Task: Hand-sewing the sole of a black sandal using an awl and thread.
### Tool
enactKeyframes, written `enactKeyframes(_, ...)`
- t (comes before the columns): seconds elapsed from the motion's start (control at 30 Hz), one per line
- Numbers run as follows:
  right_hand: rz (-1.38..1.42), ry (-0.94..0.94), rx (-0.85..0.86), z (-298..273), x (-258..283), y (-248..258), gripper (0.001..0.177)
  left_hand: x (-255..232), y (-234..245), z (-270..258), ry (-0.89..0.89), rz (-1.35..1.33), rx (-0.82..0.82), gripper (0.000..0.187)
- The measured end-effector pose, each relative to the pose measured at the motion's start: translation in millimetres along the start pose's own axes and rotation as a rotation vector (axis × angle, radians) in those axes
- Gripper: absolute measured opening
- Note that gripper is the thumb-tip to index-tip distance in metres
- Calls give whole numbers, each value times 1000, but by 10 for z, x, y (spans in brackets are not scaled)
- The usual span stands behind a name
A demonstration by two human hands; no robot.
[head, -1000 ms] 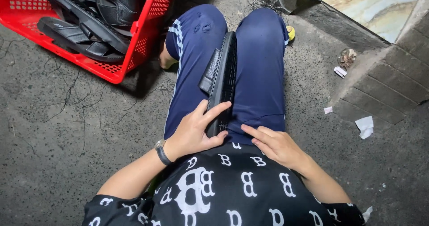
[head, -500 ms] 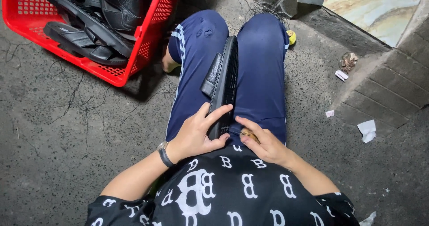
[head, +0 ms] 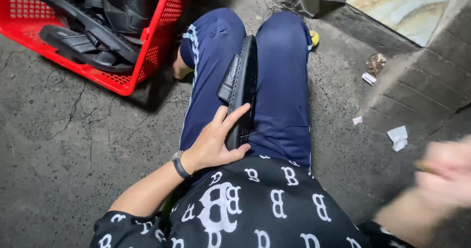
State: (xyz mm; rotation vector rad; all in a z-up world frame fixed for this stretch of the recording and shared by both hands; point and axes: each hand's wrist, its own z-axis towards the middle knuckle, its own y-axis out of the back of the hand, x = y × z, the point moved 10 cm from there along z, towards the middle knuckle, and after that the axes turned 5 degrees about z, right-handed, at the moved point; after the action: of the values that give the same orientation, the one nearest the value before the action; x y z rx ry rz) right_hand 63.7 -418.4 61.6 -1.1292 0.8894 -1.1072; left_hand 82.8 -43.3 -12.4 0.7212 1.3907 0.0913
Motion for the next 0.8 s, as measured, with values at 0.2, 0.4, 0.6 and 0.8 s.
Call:
enactKeyframes(0.2,-1823,-11,-70,731,-1661,385,21,-89,104,-111,-96,-123,-80,105)
enactKeyframes(0.4,-1958,-218,461,654,-2480,633,20,92,163,-183,-32,-312,-157,107)
enactKeyframes(0.6,-1767,-309,276,401,-2214,873,14,-54,52,-114,-166,-186,-194,102)
enactKeyframes(0.8,-1511,-483,-191,149,-1826,1342,23,-220,-163,10,-264,-27,-222,102)
